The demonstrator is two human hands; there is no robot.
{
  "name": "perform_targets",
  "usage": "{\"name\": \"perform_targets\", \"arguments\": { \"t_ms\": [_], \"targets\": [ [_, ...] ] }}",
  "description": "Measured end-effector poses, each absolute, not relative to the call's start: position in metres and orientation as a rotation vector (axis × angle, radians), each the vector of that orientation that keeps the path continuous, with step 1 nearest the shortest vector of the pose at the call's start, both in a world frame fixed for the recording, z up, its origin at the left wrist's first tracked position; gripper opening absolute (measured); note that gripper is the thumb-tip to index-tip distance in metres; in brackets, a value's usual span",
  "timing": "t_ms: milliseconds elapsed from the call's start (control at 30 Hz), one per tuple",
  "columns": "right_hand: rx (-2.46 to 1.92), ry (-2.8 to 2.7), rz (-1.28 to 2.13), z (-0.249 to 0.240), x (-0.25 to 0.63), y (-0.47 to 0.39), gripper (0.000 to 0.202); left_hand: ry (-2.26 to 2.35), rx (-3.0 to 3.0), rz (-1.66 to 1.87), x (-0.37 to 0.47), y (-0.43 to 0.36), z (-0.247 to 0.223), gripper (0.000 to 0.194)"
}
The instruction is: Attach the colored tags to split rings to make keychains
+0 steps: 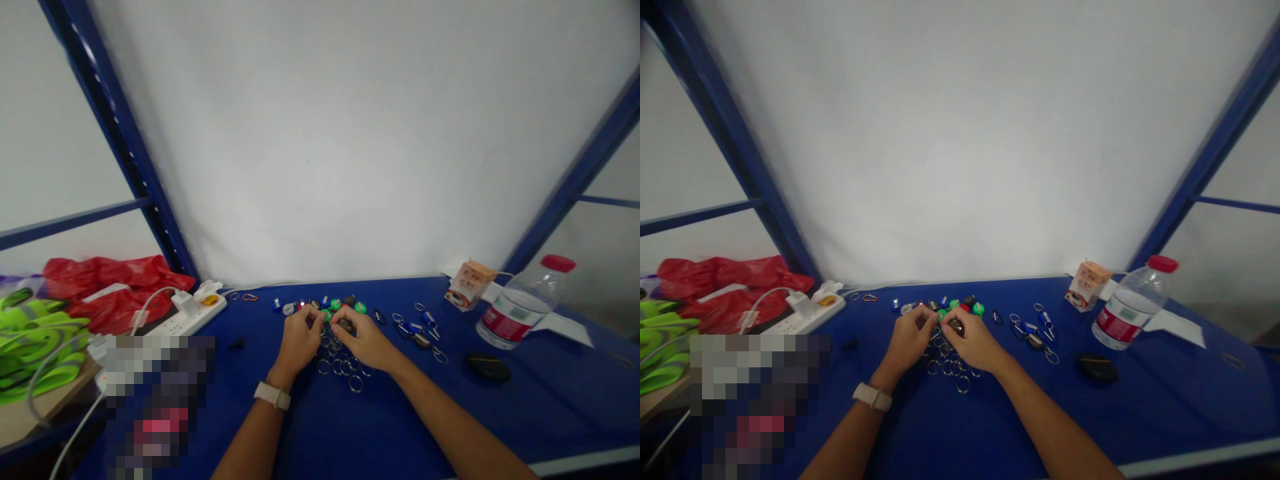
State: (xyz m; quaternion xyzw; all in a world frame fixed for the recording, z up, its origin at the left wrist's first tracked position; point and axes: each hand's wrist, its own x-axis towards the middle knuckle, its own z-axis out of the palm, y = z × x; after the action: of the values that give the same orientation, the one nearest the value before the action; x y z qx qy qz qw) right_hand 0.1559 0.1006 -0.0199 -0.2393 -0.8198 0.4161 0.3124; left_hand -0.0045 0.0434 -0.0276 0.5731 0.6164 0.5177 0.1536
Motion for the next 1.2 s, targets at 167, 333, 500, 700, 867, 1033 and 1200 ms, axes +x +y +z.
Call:
{"name": "perform_targets", "arguments": {
  "t_ms": [167,333,500,700,867,1033,1200],
  "targets": [
    [-0.607,-2.116,1.163,-0.027,0.153,0.103,0.02,1.652,1.553,1.486,-0.008,0.047,-0.034,0.027],
    [-0.603,-2.078,1.159,-0.031,0.151,0.104,0.024,1.511,1.448,1.491,-0.009,0.05,-0.036,0.033],
    [-0.585,-2.026,1.181,-0.032,0.149,0.104,0.026,1.387,1.355,1.493,-0.011,0.051,-0.036,0.036],
    [-0.603,-2.025,1.179,-0.033,0.149,0.102,0.025,1.359,1.316,1.478,-0.012,0.053,-0.038,0.035],
    [-0.607,-2.069,1.082,-0.032,0.149,0.1,0.021,1.345,1.319,1.465,-0.011,0.053,-0.038,0.035],
    [-0.62,-2.113,0.957,-0.027,0.149,0.098,0.015,1.388,1.372,1.451,-0.011,0.053,-0.038,0.033],
    [-0.637,-2.136,0.911,-0.027,0.15,0.099,0.012,1.567,1.444,1.392,-0.01,0.051,-0.039,0.027]
  ]
}}
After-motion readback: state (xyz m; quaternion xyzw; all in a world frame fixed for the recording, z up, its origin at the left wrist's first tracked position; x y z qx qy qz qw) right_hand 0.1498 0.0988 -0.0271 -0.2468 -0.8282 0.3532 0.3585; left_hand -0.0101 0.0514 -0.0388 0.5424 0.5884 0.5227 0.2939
